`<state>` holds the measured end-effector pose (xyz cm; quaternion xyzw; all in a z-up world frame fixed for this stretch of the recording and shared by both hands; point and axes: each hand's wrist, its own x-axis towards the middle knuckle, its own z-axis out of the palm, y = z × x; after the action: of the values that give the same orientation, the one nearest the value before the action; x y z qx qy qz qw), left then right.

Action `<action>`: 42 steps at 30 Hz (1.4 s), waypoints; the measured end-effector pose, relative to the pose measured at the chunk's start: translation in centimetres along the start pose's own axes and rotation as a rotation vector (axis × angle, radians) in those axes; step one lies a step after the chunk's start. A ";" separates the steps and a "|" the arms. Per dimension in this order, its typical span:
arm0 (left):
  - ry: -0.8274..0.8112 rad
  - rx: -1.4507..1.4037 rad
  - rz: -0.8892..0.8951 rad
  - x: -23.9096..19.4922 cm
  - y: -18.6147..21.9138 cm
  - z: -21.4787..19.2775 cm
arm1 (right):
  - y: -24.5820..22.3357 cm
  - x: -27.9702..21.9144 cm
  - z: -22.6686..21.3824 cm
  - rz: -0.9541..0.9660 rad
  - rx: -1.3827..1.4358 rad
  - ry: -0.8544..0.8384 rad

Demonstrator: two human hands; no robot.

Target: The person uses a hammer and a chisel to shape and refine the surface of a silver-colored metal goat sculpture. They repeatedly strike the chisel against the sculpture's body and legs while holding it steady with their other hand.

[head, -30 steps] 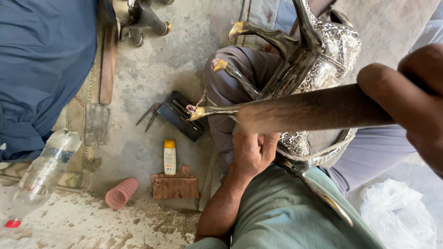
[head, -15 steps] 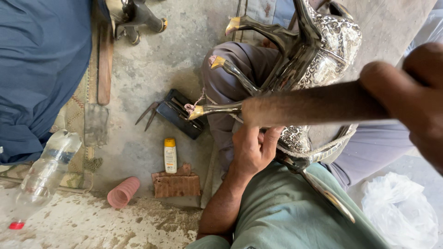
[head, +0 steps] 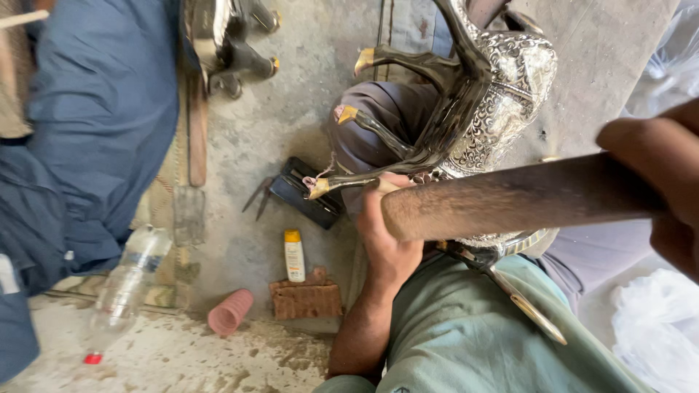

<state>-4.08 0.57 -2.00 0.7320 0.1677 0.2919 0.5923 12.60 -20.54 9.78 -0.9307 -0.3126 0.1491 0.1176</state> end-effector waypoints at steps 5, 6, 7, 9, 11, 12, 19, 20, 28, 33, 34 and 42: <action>-0.188 -0.143 -0.265 3.4 2.7 -1.1 | 1.7 -1.4 2.1 0.167 0.268 0.138; -0.240 -0.089 -0.201 4.0 2.8 -0.9 | 1.8 -1.6 2.4 0.240 0.237 0.103; -0.297 -0.036 -0.144 4.3 2.9 -0.9 | 1.7 -2.1 2.9 0.335 0.177 0.036; -0.462 -0.014 -0.015 5.4 2.6 -0.5 | 2.0 -2.9 3.8 0.524 0.071 -0.095; -0.573 0.015 0.084 6.5 2.3 0.0 | 2.6 -4.2 4.1 0.629 0.022 -0.167; -0.601 0.036 0.112 6.8 2.2 0.2 | 3.0 -4.9 4.3 0.581 0.108 -0.053; -0.701 0.142 0.215 7.2 1.7 0.5 | 5.0 -8.0 5.6 0.246 0.696 0.386; -0.702 0.128 0.202 7.2 1.8 0.6 | 4.8 -8.3 5.4 0.240 0.775 0.400; -0.830 0.259 0.204 6.8 3.0 0.6 | 0.0 -7.6 2.4 0.293 0.276 0.388; -0.866 0.353 0.260 7.0 3.4 1.2 | 0.4 -8.9 3.8 0.277 -0.055 0.330; -0.874 0.386 0.254 7.0 3.6 1.3 | 0.8 -9.1 4.3 0.294 -0.041 0.327; -0.749 0.325 0.268 5.8 4.0 0.4 | 3.5 -9.6 6.5 0.342 -0.040 0.290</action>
<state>0.29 2.72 3.19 0.8864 -0.1118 0.0500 0.4464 4.89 -28.37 4.58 -0.9840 -0.1330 0.0254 0.1158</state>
